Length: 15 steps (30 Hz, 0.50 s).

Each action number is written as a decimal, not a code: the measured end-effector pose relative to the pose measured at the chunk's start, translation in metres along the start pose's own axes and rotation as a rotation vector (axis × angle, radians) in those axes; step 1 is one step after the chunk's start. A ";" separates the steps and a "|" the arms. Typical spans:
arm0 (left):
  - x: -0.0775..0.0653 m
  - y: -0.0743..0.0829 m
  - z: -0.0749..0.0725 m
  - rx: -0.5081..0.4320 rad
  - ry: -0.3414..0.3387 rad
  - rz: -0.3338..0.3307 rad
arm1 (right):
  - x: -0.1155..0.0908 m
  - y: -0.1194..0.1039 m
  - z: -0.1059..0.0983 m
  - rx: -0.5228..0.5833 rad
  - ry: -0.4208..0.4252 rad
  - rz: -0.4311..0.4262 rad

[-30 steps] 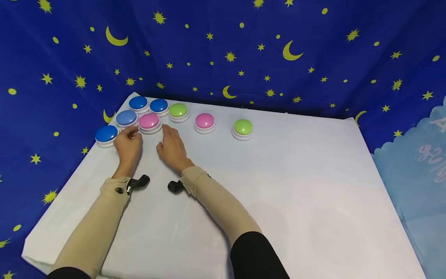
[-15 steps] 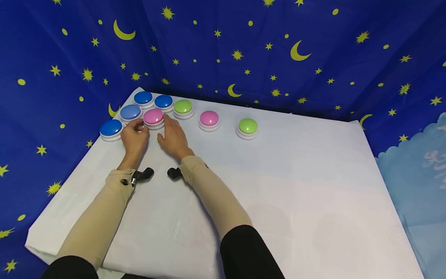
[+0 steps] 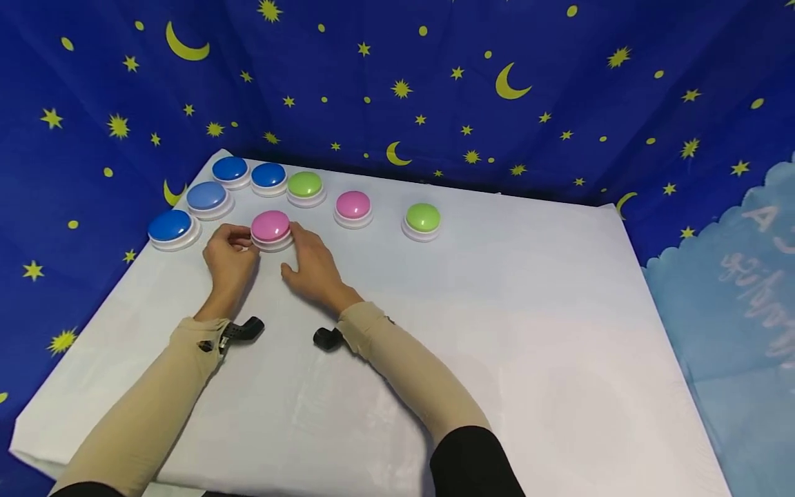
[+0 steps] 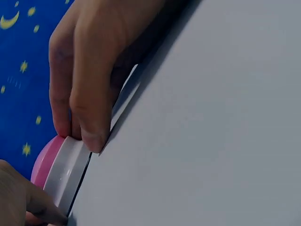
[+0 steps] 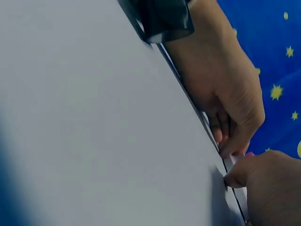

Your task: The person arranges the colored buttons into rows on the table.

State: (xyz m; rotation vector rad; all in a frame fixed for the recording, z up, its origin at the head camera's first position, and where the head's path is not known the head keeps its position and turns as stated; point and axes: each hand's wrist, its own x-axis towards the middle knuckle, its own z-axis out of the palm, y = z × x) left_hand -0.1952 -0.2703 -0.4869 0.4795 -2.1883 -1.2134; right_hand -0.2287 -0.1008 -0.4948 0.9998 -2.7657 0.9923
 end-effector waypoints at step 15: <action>-0.085 0.044 0.026 -0.093 -0.355 0.170 | -0.122 0.027 -0.059 0.082 0.154 0.001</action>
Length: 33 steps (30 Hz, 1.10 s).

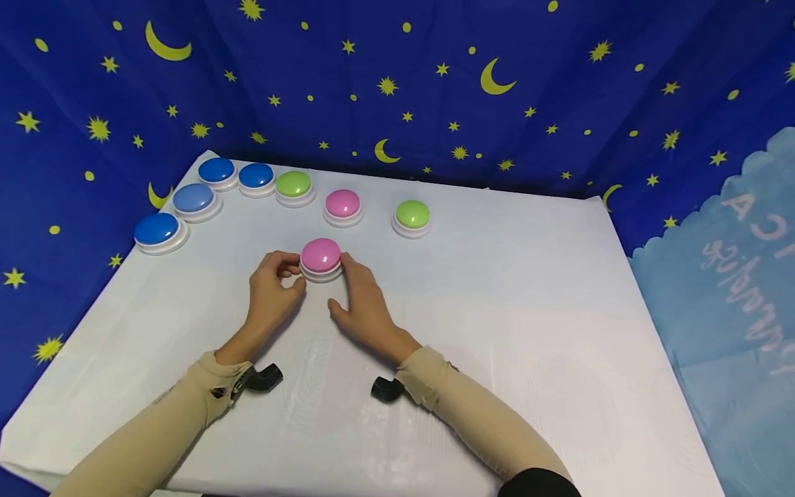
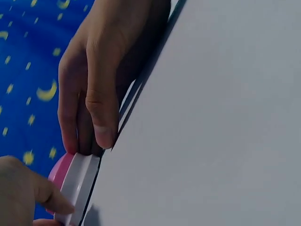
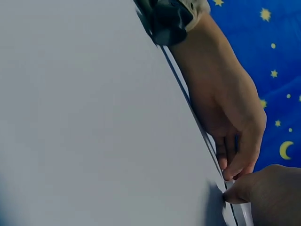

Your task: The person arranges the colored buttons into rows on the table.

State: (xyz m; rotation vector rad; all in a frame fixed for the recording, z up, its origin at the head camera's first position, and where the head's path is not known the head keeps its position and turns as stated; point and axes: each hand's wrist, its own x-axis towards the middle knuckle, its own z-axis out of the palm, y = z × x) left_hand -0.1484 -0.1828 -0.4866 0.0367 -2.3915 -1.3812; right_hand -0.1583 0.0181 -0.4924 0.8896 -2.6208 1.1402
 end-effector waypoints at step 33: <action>0.021 0.114 0.211 0.219 -0.531 0.245 | -0.049 0.140 -0.153 -0.128 0.393 0.370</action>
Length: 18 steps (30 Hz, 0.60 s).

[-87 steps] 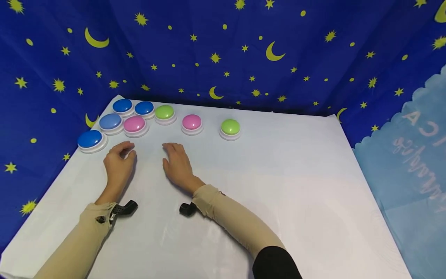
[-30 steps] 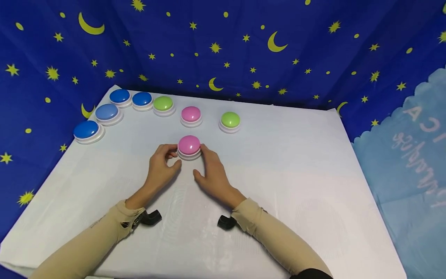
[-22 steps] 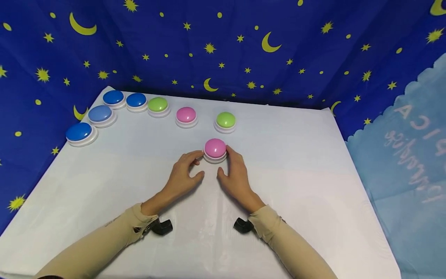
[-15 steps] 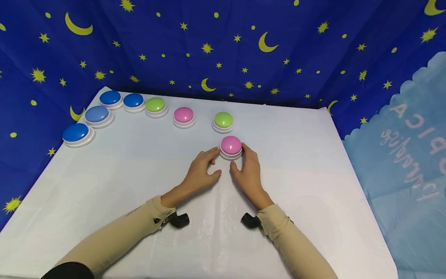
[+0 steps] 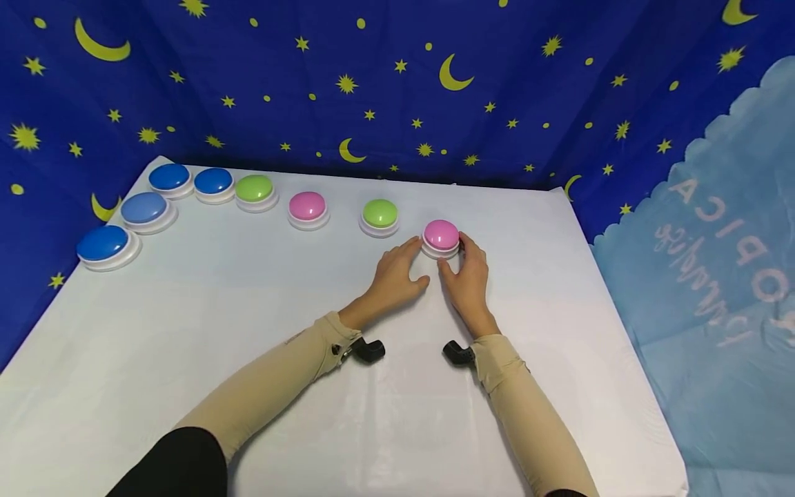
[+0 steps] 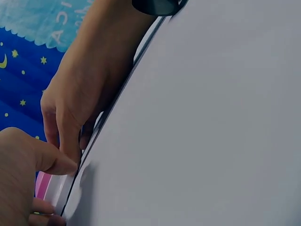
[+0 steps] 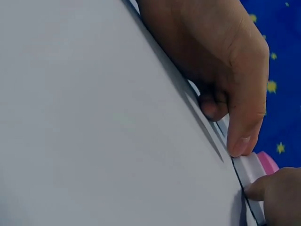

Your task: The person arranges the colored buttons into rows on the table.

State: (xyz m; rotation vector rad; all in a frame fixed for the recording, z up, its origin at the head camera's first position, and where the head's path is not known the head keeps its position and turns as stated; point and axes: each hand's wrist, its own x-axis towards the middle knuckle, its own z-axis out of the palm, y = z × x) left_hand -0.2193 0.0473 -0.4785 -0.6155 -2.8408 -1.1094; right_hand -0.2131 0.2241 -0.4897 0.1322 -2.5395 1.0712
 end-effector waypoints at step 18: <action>0.048 0.006 0.019 0.022 -0.023 -0.027 | 0.036 0.026 -0.006 -0.051 -0.012 0.076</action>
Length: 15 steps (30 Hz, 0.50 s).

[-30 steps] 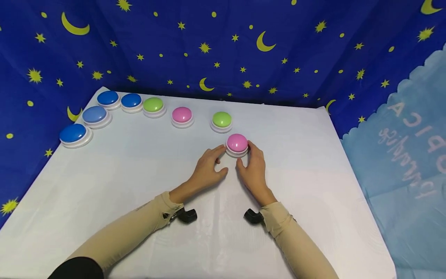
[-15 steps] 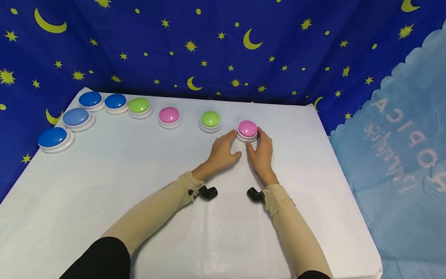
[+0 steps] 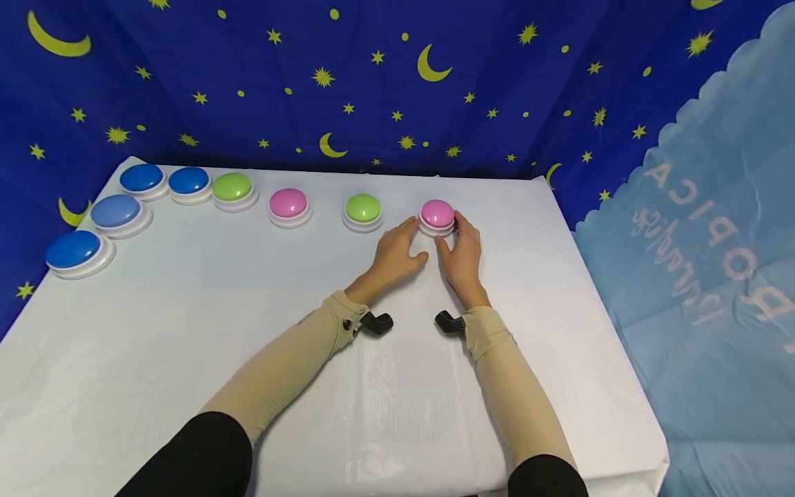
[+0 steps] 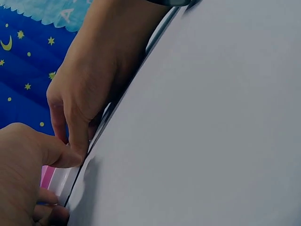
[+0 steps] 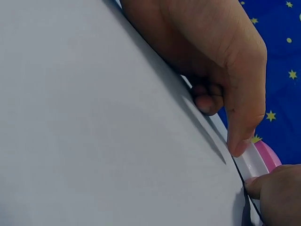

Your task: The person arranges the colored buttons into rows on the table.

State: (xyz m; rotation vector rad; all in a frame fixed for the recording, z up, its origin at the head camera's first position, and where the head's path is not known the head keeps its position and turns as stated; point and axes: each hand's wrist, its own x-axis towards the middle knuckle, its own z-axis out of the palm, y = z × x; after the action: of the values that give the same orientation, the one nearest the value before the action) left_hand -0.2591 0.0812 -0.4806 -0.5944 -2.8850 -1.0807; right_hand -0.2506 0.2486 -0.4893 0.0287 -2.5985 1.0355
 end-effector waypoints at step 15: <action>-0.006 -0.003 -0.002 -0.087 0.027 0.033 | -0.005 0.000 -0.004 0.022 0.001 0.035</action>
State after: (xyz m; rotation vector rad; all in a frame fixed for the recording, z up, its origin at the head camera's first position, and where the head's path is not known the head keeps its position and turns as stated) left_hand -0.2544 0.0758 -0.4818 -0.6231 -2.8075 -1.2058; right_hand -0.2452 0.2504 -0.4883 -0.0125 -2.5958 1.0761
